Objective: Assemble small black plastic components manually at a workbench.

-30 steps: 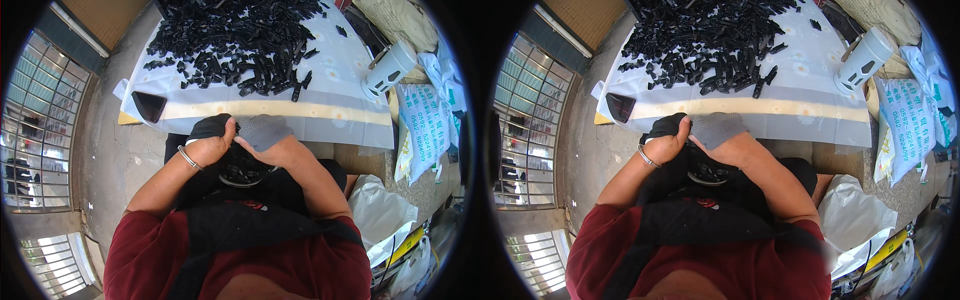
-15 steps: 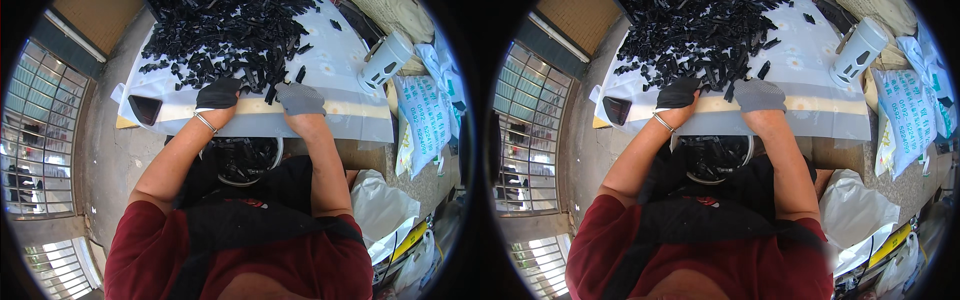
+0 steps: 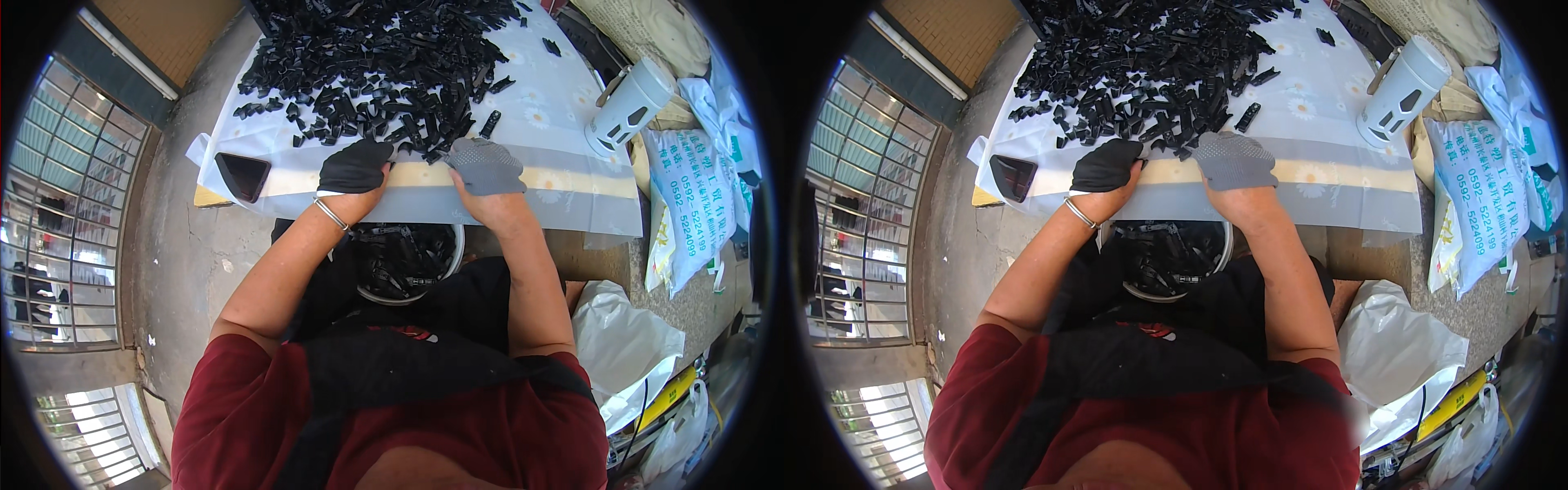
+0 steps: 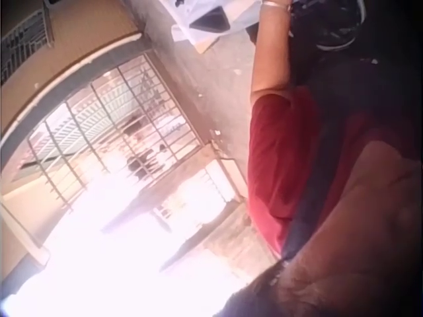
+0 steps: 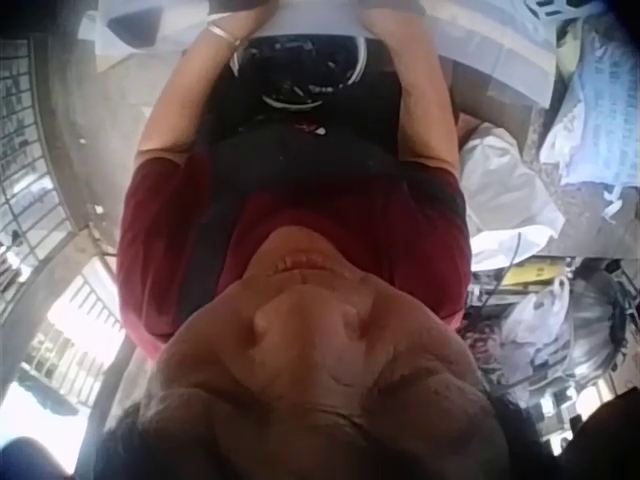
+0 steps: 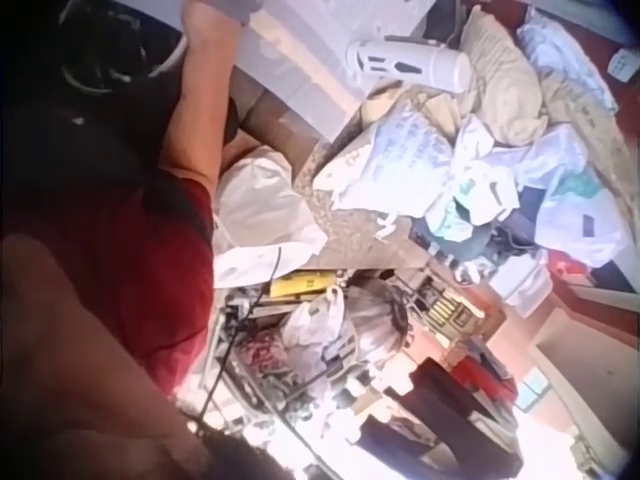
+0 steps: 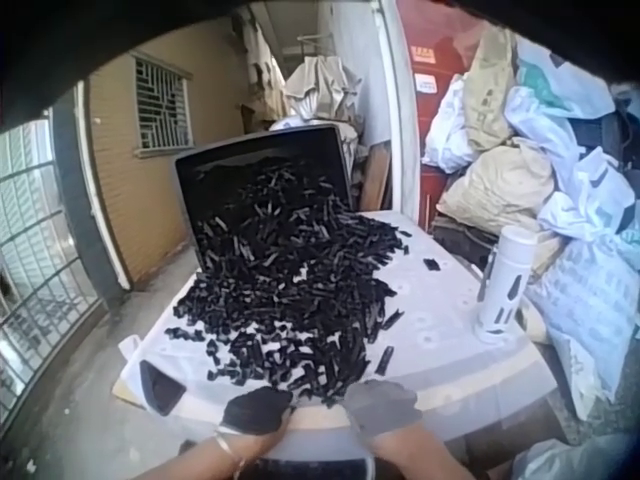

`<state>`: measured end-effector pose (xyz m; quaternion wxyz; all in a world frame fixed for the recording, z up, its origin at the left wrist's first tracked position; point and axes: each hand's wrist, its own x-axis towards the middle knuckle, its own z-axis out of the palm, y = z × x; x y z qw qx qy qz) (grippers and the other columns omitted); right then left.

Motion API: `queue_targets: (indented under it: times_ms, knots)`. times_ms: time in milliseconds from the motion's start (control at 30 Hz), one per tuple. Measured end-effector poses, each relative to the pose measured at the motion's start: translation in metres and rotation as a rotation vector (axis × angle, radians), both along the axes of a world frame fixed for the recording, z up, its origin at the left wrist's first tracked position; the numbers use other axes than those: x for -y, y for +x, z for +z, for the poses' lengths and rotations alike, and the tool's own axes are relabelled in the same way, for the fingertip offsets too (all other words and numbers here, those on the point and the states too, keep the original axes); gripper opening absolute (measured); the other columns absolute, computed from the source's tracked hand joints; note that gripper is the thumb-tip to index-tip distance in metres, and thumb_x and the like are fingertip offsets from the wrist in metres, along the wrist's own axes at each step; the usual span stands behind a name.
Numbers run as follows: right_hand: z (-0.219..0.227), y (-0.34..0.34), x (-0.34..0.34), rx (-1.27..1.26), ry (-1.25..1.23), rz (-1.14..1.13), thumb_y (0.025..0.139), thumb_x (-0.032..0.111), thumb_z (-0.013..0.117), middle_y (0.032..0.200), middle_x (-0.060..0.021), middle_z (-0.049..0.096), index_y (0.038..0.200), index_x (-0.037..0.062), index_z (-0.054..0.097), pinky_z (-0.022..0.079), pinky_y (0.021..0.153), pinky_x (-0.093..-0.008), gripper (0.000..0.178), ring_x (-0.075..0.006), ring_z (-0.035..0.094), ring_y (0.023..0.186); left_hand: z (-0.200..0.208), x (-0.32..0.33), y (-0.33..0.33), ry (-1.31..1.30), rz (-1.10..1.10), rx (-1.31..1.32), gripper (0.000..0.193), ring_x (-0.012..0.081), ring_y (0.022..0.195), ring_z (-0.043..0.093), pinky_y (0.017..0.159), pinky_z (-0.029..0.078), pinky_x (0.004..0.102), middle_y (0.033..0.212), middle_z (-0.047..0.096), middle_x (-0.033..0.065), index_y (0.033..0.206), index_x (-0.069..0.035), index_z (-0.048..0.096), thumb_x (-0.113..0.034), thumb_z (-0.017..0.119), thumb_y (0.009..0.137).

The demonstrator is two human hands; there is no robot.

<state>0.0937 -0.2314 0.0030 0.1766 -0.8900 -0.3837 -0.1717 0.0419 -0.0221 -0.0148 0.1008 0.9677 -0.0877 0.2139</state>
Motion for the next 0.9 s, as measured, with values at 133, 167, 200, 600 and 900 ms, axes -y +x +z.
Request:
queue_targets:
  times_ms: [133,167,200,600,900]
  knots:
    - [-0.001,-0.007,-0.007,-0.085,0.124,0.063,0.08,0.019,0.055,0.089,-0.0148,0.059,0.095,0.0034,0.058,0.045,0.074,-0.0396,0.022,-0.0322,0.056,0.084,-0.004,0.0,-0.002,-0.041,0.012,-0.006,0.024,0.029,0.078,0.059,0.068,0.047,0.0369,0.085,0.061,0.0133,0.098,-0.006,0.058,-0.018,0.056,0.078]
    - [-0.003,-0.01,-0.009,-0.103,0.205,0.115,0.081,0.021,0.054,0.09,-0.015,0.059,0.096,0.0032,0.058,0.044,0.074,-0.0394,0.023,-0.0321,0.056,0.084,-0.007,0.0,-0.005,-0.097,0.016,0.048,0.027,0.0298,0.08,0.059,0.069,0.047,0.0379,0.086,0.061,0.0136,0.102,-0.006,0.056,-0.021,0.054,0.079]
    - [-0.002,-0.014,-0.01,-0.105,0.204,0.108,0.081,0.021,0.054,0.09,-0.015,0.059,0.096,0.0032,0.058,0.044,0.074,-0.0394,0.023,-0.0321,0.056,0.084,-0.003,0.001,-0.008,-0.099,0.009,0.045,0.027,0.0298,0.08,0.059,0.069,0.047,0.0379,0.086,0.061,0.0136,0.102,-0.006,0.056,-0.021,0.054,0.079]
    - [0.007,-0.031,-0.02,-0.497,0.245,0.18,0.087,0.035,0.048,0.091,-0.016,0.059,0.106,0.002,0.054,0.044,0.076,-0.0368,0.038,-0.0303,0.056,0.087,0.016,0.0,-0.039,-0.309,-0.092,-0.077,0.029,0.0305,0.069,0.059,0.06,0.047,0.0363,0.076,0.059,0.0134,0.095,-0.004,0.054,-0.021,0.064,0.073]
    - [0.01,-0.035,-0.024,-0.632,0.211,0.275,0.086,0.032,0.052,0.094,-0.0175,0.058,0.103,0.0004,0.055,0.043,0.076,-0.0375,0.037,-0.0314,0.055,0.088,0.032,0.002,-0.048,-0.289,-0.117,-0.07,0.029,0.0315,0.069,0.058,0.06,0.047,0.0368,0.077,0.059,0.0133,0.095,-0.006,0.054,-0.019,0.066,0.072]
